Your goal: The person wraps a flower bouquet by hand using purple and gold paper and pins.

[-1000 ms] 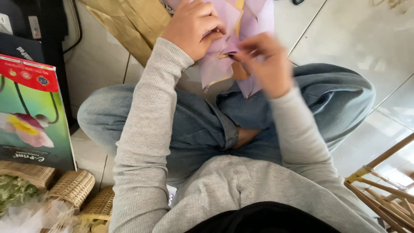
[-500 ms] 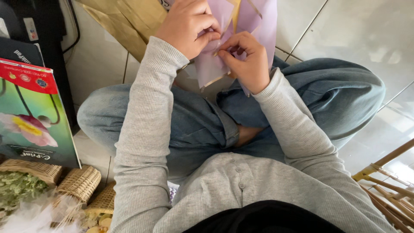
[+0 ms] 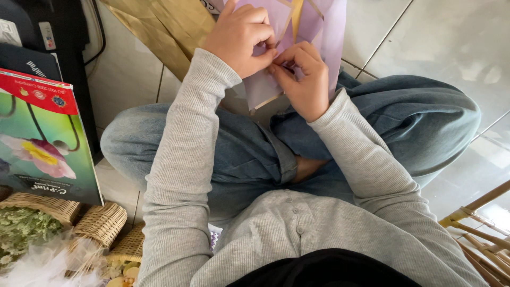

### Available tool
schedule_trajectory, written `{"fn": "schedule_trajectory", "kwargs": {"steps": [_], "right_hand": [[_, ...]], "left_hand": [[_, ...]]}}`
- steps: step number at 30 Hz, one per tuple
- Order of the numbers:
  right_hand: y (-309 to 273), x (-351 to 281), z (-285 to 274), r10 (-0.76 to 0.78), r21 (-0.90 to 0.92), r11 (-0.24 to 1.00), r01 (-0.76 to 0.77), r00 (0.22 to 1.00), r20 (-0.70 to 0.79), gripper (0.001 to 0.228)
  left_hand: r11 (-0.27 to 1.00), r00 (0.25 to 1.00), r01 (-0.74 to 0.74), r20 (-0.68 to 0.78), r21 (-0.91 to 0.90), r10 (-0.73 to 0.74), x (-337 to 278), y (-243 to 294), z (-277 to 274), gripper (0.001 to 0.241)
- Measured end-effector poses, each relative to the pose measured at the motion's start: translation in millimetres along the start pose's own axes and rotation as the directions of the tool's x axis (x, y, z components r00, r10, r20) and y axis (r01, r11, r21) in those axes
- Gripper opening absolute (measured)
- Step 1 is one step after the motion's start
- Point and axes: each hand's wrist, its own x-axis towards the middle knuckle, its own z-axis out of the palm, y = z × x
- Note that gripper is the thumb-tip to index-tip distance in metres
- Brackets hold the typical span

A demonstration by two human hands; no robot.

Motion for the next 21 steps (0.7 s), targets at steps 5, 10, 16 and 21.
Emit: {"fn": "schedule_trajectory", "kwargs": {"steps": [5, 10, 16, 21], "right_hand": [[1.7, -0.6, 1.0, -0.209, -0.202, 0.959, 0.198, 0.977, -0.033, 0.014], [12.1, 0.6, 1.0, -0.338, -0.314, 0.893, 0.323, 0.941, 0.006, 0.014], [8.9, 3.4, -0.1, -0.427, -0.362, 0.834, 0.417, 0.903, 0.056, 0.015], [10.9, 2.4, 1.1, -0.392, -0.327, 0.859, 0.393, 0.917, 0.072, 0.013]], "left_hand": [[0.996, 0.999, 0.038, -0.006, 0.081, -0.038, -0.5, -0.5, 7.7, 0.020], [0.992, 0.996, 0.091, -0.008, 0.087, -0.091, -0.1, 1.3, 10.5, 0.019], [0.984, 0.986, 0.164, -0.004, 0.075, -0.164, -1.7, -4.9, 19.8, 0.017], [0.974, 0.972, 0.227, 0.063, 0.012, -0.228, -3.2, -8.1, 14.9, 0.020]]}}
